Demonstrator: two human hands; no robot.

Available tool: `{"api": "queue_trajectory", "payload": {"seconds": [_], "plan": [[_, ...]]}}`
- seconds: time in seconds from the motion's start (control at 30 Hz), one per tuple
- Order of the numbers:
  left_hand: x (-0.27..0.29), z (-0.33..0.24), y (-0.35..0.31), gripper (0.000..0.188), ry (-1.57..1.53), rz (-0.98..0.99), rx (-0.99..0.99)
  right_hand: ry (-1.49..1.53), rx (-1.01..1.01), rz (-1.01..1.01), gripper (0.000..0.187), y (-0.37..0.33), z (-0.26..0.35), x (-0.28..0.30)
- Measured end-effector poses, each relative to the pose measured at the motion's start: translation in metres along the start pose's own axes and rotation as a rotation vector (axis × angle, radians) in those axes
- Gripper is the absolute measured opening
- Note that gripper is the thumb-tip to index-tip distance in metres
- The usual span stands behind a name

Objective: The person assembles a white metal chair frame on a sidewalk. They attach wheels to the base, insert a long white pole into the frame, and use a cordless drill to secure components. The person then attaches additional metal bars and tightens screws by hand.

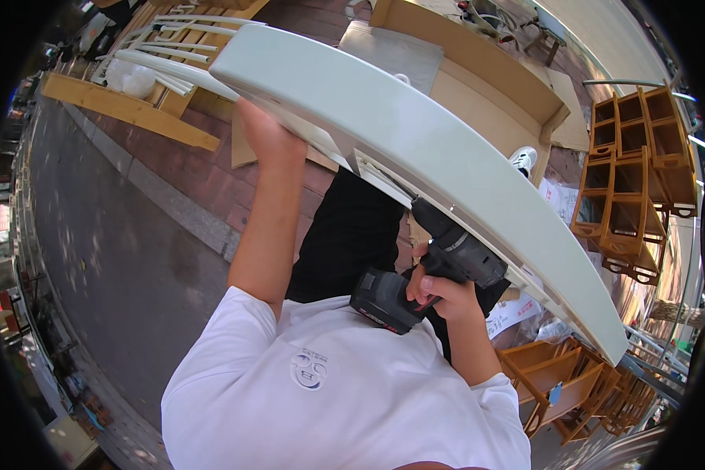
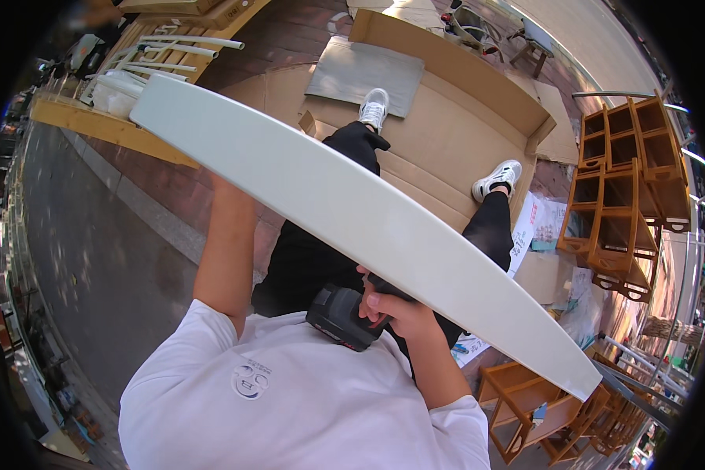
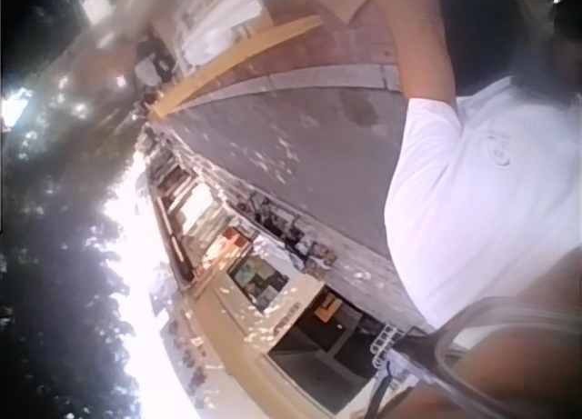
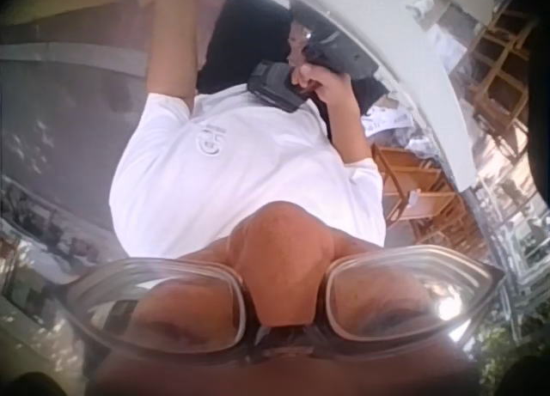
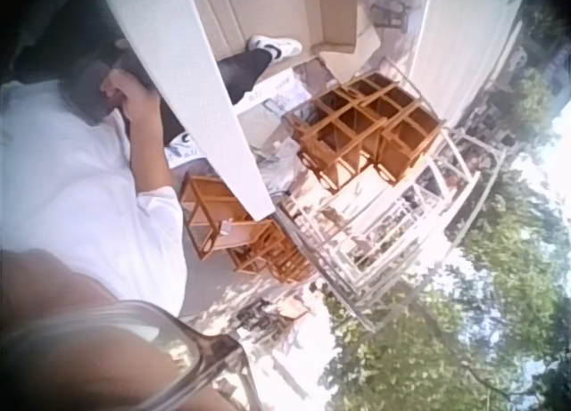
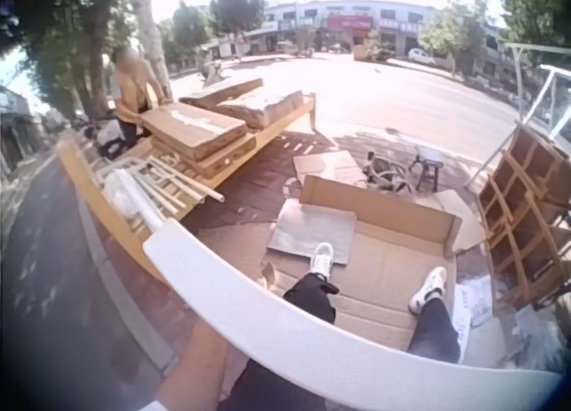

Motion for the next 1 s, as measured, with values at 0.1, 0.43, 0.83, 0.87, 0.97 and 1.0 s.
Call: {"api": "queue_trajectory", "payload": {"seconds": [0.1, 0.43, 0.83, 0.87, 0.97, 1.0], "plan": [[0.013, 0.004, 0.011, 0.041, -0.026, 0.114, -0.059, 0.203, -0.098, -0.054, 0.052, -0.012, -0.008, -0.015], [0.025, 0.026, 0.018, 0.045, -0.07, 0.089, -0.006, 0.342, -0.114, -0.007, 0.04, -0.021, -0.022, -0.019], [-0.03, -0.007, -0.005, 0.044, -0.017, -0.047, 0.032, 0.245, -0.05, -0.028, 0.046, -0.012, -0.02, -0.012], [-0.03, -0.008, -0.007, 0.043, 0.008, -0.073, 0.034, 0.247, -0.042, -0.053, 0.049, -0.013, -0.021, -0.009], [-0.032, -0.011, -0.015, 0.038, 0.062, -0.164, 0.041, 0.263, -0.001, -0.078, 0.062, -0.012, -0.016, -0.006], [-0.034, -0.017, -0.017, 0.036, 0.065, -0.2, 0.038, 0.219, 0.016, -0.072, 0.065, -0.01, -0.016, -0.003]]}}
Point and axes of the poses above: each hand's wrist, its own y-axis towards the middle knuckle, its own x-axis out of the back of the hand, z = x × y, the point moved 10 cm from there along y, towards the middle knuckle, and after that the axes turned 4 degrees about z, right-handed, at the moved point
